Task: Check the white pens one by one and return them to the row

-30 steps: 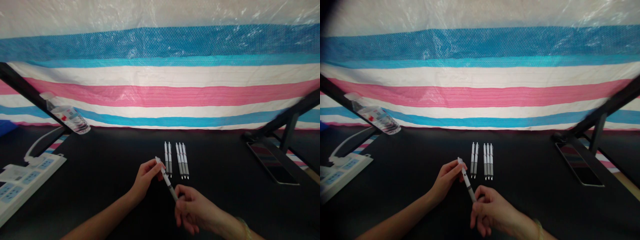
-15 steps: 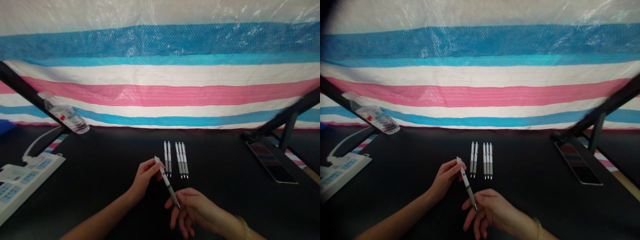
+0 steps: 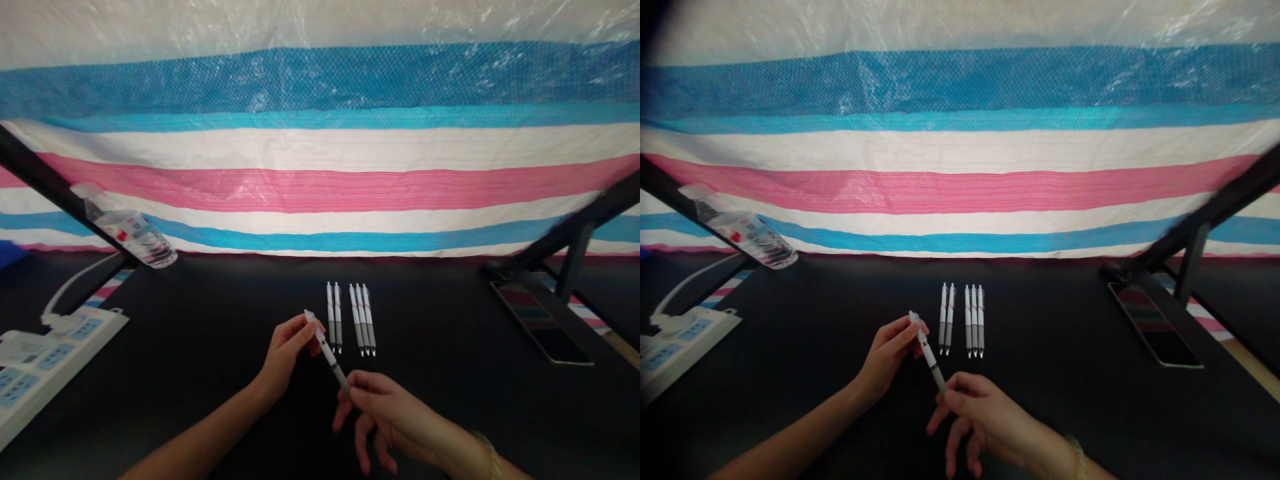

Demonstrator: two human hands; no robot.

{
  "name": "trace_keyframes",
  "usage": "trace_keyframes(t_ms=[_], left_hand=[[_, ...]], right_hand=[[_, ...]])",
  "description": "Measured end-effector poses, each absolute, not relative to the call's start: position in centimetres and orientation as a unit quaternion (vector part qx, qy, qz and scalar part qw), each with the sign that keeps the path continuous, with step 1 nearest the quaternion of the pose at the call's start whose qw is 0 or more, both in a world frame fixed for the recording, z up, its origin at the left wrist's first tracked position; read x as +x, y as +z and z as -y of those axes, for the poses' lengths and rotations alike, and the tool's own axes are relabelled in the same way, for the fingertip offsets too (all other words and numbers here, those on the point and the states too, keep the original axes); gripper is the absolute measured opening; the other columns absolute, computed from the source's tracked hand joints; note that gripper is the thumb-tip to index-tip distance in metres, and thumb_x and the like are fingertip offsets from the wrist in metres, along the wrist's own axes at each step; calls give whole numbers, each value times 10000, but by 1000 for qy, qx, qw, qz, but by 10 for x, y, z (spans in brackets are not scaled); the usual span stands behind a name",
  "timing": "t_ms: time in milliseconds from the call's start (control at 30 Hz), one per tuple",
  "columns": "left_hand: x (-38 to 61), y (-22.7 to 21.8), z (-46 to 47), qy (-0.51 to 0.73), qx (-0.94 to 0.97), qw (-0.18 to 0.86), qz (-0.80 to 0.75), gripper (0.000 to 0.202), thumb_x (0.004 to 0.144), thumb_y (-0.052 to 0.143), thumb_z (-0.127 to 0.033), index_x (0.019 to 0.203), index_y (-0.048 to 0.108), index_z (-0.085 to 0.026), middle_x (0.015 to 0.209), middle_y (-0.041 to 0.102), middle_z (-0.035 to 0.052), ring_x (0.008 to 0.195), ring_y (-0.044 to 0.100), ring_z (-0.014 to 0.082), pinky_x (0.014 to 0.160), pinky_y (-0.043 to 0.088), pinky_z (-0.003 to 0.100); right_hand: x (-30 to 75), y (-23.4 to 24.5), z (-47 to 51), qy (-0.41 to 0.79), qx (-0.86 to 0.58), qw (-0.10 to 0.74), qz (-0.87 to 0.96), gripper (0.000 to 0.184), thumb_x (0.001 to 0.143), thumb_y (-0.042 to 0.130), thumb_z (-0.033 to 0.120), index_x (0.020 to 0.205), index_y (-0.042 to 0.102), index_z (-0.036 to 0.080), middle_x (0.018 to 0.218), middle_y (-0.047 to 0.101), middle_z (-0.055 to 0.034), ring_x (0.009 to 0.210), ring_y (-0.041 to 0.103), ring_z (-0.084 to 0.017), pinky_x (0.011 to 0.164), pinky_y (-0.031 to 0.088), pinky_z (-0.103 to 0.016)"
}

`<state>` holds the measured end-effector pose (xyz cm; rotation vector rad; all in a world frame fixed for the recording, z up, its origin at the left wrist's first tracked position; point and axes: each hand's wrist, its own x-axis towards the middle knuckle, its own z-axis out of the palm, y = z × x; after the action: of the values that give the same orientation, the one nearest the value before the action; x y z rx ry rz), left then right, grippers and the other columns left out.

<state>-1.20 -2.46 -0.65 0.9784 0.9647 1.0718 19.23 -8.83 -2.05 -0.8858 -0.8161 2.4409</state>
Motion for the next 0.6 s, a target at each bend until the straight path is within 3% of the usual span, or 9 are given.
trace_keyframes(t_ms=[67, 133, 333, 433, 500, 600], left_hand=[[-12, -8, 24, 466, 436, 646, -419, 290, 862, 699, -415, 799, 732, -134, 664, 607, 20, 583, 519, 125, 561, 405, 248], [-13, -9, 24, 464, 438, 647, -418, 287, 867, 696, -410, 798, 729, -134, 665, 607, 18, 584, 519, 121, 565, 406, 245], [-13, -9, 23, 469, 429, 645, -424, 293, 860, 701, -415, 795, 726, -130, 655, 601, 15, 582, 514, 122, 565, 402, 246], [-12, -6, 25, 466, 434, 642, -427, 290, 857, 703, -411, 792, 726, -130, 649, 598, 15, 581, 514, 127, 565, 401, 252], [-11, -5, 26, 464, 436, 640, -430, 290, 858, 702, -413, 791, 726, -131, 650, 599, 16, 583, 515, 130, 567, 402, 255], [-11, -5, 26, 464, 433, 642, -431, 288, 853, 705, -413, 794, 727, -133, 653, 607, 20, 580, 517, 131, 565, 401, 256]], right_hand=[[193, -21, 89, 868, -326, 212, 309, 457, 798, 769, 489, 921, 427, 211, 866, 690, -21, 487, 671, -128, 351, 359, -130], [193, -24, 90, 865, -330, 214, 312, 450, 806, 757, 503, 884, 425, 208, 786, 661, 1, 475, 651, -121, 361, 371, -140], [192, -27, 91, 872, -321, 234, 286, 463, 898, 603, 599, 928, 526, 143, 771, 670, -67, 531, 660, -147, 389, 437, -178], [192, -21, 89, 864, -333, 235, 295, 434, 833, 728, 526, 922, 487, 177, 846, 688, -56, 515, 668, -140, 366, 438, -163], [192, -20, 89, 855, -351, 232, 302, 466, 765, 811, 474, 863, 450, 197, 787, 679, -14, 468, 644, -125, 344, 421, -150], [191, -23, 90, 857, -356, 230, 292, 479, 791, 762, 566, 838, 479, 183, 677, 649, 1, 434, 609, -111, 344, 411, -151]])
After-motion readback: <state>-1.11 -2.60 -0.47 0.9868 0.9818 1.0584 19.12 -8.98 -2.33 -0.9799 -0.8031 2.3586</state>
